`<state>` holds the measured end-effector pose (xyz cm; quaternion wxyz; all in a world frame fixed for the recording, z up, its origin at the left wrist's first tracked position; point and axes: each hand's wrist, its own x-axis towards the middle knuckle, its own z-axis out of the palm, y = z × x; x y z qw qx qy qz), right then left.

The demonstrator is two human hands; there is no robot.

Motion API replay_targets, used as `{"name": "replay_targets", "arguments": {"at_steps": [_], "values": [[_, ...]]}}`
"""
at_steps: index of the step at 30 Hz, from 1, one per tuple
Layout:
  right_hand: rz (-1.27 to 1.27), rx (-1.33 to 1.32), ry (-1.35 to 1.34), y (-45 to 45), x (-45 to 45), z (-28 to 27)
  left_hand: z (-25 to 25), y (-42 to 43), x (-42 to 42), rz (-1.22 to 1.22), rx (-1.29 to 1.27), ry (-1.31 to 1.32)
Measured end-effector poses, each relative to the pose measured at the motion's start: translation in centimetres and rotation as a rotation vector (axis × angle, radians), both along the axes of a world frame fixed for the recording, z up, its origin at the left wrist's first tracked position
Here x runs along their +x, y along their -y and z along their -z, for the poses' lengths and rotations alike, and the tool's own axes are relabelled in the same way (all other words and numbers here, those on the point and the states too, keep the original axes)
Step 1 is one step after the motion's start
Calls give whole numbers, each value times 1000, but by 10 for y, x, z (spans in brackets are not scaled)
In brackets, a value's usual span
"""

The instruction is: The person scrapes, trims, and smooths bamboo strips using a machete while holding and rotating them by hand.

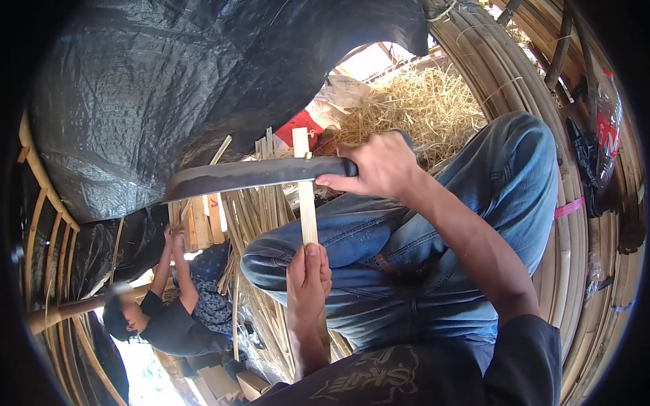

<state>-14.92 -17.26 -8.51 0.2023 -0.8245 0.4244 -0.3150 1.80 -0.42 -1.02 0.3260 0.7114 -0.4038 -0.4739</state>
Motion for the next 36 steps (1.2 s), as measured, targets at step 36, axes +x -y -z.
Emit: {"name": "replay_targets", "arguments": {"at_steps": [36], "values": [[571,481,406,78,-48,48,2,-52,9,-83,-29,46]]}}
